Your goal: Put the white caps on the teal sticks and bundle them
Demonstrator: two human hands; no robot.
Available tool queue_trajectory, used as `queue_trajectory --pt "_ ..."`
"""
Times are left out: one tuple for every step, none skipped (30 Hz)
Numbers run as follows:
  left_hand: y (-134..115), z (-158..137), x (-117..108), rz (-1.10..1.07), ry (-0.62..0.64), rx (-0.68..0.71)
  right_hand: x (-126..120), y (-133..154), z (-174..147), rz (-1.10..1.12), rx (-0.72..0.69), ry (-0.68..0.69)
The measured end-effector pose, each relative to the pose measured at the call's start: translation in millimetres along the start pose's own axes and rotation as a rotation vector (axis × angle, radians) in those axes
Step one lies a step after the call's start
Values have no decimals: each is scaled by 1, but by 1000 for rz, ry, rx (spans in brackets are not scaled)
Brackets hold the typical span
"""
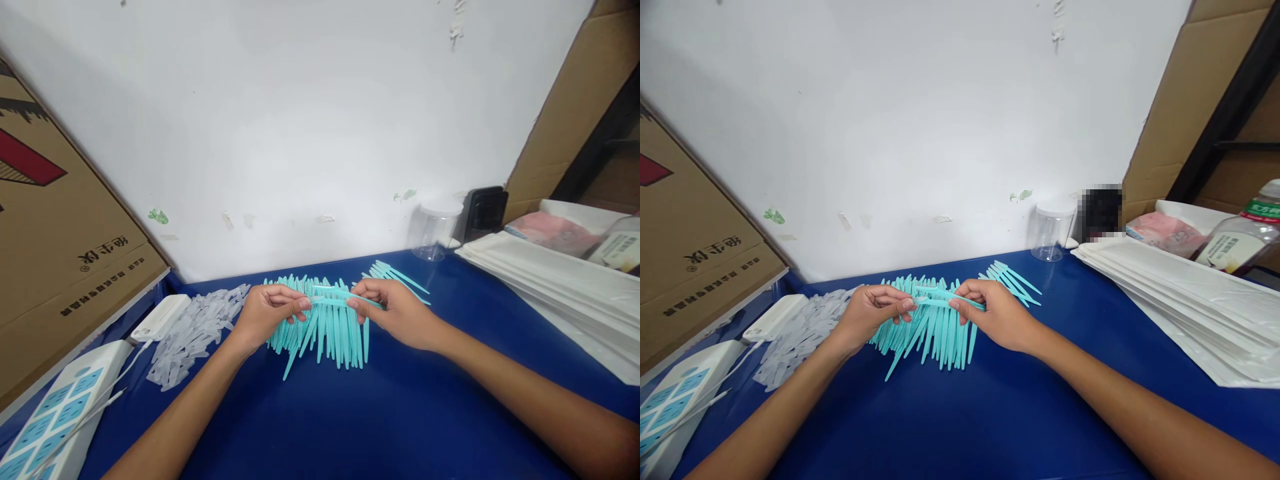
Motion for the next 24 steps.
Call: queue_trajectory --pt "1 0 2 5 9 -8 2 -1 0 9 3 0" --pt "1 -1 3 8 16 -11 4 -2 0 16 8 1" --pt "1 -1 4 9 21 -12 6 -3 0 23 11 4" --pt "1 -2 5 8 27 -11 7 -4 -1 30 14 9" --pt "1 -2 5 7 33 -10 8 -6 -1 35 16 13" --pt "0 -3 5 7 37 -9 9 -6 -1 39 16 15" --pt "0 -3 5 10 41 -8 10 -7 -1 39 15 16" --pt "0 -3 5 14 42 -7 10 -7 -2 34 13 16" --pt "-1 -3 5 18 43 -7 11 -6 -2 25 10 17" --pt "-1 -4 6 21 43 -7 11 -5 -2 11 6 18" --pt "-1 -4 6 23 45 -8 11 -5 -2 -7 2 20" --pt "-1 -3 6 22 48 -7 10 -4 -2 -26 -2 19" --pt "-1 -3 6 23 51 -3 8 -3 -1 -45 -3 13" --pt "-1 -2 4 32 47 7 6 -4 0 -68 3 -3" --pt "-1 -2 2 61 33 24 2 -6 2 -100 16 -30" --pt "-2 -1 -1 123 3 55 -4 -9 4 -144 37 -66" --pt "-3 0 -5 226 -37 97 -10 -14 6 -209 71 -112" --pt "-5 1 -10 366 -78 145 -17 -19 8 -298 108 -156" --pt "-7 2 -15 529 -115 196 -25 -26 10 -410 156 -203" --pt "-8 3 -21 694 -139 238 -33 -33 12 -520 225 -237" --pt "-10 4 -27 837 -150 261 -40 -40 13 -630 298 -260" --pt "-11 5 -33 947 -159 267 -46 -46 15 -726 361 -269" --pt "-12 6 -38 1026 -165 260 -50 -50 15 -800 413 -263" --pt "-13 7 -44 1083 -175 247 -53 -54 16 -859 456 -251"
Point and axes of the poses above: each hand's wrist, its own z-axis towards the middle knuckle, its own x-axis out of the palm, y = z × x, the point moved 1 cm from there along z, towards the middle knuckle, and after that the axes turned 13 degrees about -z, right-handed, at the moved point
